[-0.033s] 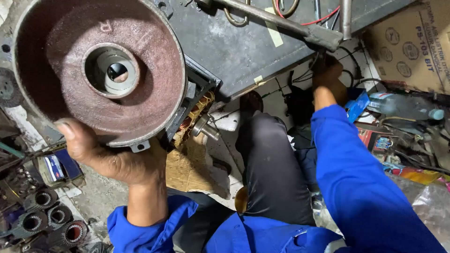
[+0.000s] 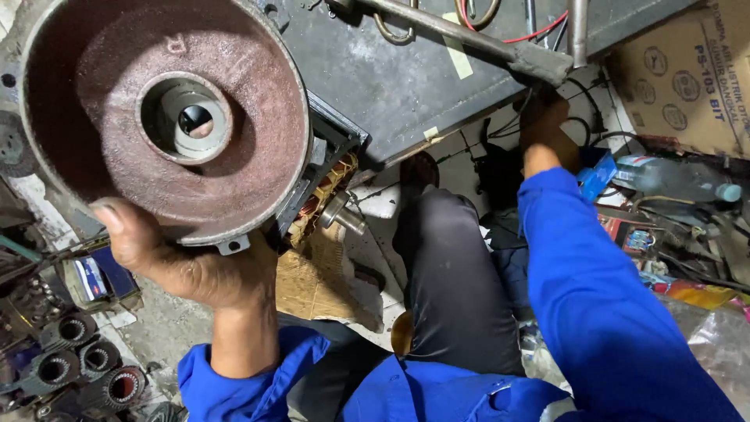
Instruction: Reassembling a motor by fitting the end casing and using a hammer and rod for alignment.
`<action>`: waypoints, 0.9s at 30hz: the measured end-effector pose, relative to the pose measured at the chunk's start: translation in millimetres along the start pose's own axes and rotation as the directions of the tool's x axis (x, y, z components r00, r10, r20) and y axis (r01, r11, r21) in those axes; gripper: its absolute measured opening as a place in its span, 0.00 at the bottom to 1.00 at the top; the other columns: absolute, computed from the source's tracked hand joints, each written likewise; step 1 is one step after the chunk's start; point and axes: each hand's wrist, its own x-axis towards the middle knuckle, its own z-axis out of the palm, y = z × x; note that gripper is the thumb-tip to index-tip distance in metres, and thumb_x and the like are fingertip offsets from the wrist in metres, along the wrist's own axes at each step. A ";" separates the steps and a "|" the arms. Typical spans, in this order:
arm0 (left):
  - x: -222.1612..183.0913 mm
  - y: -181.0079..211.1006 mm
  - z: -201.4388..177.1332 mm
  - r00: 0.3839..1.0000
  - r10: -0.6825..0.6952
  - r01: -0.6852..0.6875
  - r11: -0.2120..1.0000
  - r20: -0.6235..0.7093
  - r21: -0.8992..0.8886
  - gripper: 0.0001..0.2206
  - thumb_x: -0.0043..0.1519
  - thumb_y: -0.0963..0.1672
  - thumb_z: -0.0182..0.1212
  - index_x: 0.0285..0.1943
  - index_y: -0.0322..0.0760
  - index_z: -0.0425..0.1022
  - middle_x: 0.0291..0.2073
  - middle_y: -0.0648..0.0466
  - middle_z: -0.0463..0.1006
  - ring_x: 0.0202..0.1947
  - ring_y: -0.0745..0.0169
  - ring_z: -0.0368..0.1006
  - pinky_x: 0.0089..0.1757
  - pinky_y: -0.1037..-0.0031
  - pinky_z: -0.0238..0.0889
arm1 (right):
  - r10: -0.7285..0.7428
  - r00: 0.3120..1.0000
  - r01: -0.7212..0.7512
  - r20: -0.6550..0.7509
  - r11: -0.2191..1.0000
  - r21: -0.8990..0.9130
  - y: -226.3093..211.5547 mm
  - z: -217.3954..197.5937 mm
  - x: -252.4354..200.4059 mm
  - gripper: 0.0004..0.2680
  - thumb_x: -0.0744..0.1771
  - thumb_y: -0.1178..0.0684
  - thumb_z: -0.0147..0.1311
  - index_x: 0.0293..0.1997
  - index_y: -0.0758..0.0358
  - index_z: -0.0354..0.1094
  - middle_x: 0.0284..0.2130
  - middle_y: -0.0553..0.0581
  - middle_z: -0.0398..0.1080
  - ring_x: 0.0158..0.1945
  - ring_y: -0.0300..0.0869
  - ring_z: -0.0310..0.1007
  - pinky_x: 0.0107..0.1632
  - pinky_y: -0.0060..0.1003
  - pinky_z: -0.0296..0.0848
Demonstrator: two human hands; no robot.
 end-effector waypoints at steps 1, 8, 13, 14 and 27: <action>0.3 0.9 0.2 1.000 -0.011 0.011 1.000 -0.004 -0.002 0.20 0.78 0.53 0.41 0.75 0.47 0.64 0.65 0.52 0.70 0.68 0.54 0.70 0.75 0.56 0.71 | 0.292 0.956 -0.282 0.026 0.891 0.355 14.1 12.0 12.5 0.11 0.69 0.50 0.52 0.42 0.69 0.76 0.30 0.56 0.76 0.29 0.39 0.68 0.31 0.35 0.70; 6.5 1.5 4.0 0.993 0.002 0.012 0.993 0.117 -0.119 0.23 0.78 0.56 0.45 0.75 0.46 0.63 0.68 0.46 0.66 0.70 0.47 0.67 0.75 0.47 0.67 | 0.431 0.902 -0.402 0.026 0.861 -0.313 19.4 2.8 -11.2 0.17 0.66 0.33 0.57 0.39 0.57 0.79 0.30 0.58 0.77 0.29 0.49 0.72 0.36 0.45 0.71; 12.0 -3.6 12.1 0.996 0.042 -0.035 0.996 0.082 -0.086 0.23 0.74 0.55 0.41 0.63 0.34 0.69 0.56 0.47 0.73 0.58 0.55 0.70 0.58 0.58 0.65 | 0.393 0.915 -0.363 -0.096 0.902 0.233 27.7 -48.4 -107.1 0.10 0.68 0.60 0.49 0.55 0.67 0.65 0.47 0.61 0.72 0.46 0.44 0.74 0.50 0.34 0.73; 16.8 -1.6 17.1 0.995 0.074 -0.076 0.997 0.061 0.023 0.26 0.71 0.54 0.40 0.54 0.26 0.72 0.47 0.45 0.78 0.46 0.58 0.76 0.45 0.69 0.72 | 0.423 0.902 -0.417 0.085 0.803 0.427 -17.6 -71.3 -125.0 0.07 0.72 0.54 0.51 0.52 0.67 0.65 0.38 0.57 0.73 0.33 0.37 0.75 0.37 0.28 0.79; 18.0 -65.0 25.1 0.992 0.081 -0.076 0.996 -0.101 0.053 0.38 0.63 0.67 0.37 0.53 0.32 0.70 0.42 0.45 0.73 0.45 0.50 0.71 0.51 0.53 0.65 | -0.219 0.962 0.166 0.161 0.943 0.287 -318.8 -149.5 -183.7 0.09 0.75 0.60 0.41 0.59 0.72 0.66 0.40 0.62 0.73 0.37 0.43 0.73 0.43 0.32 0.74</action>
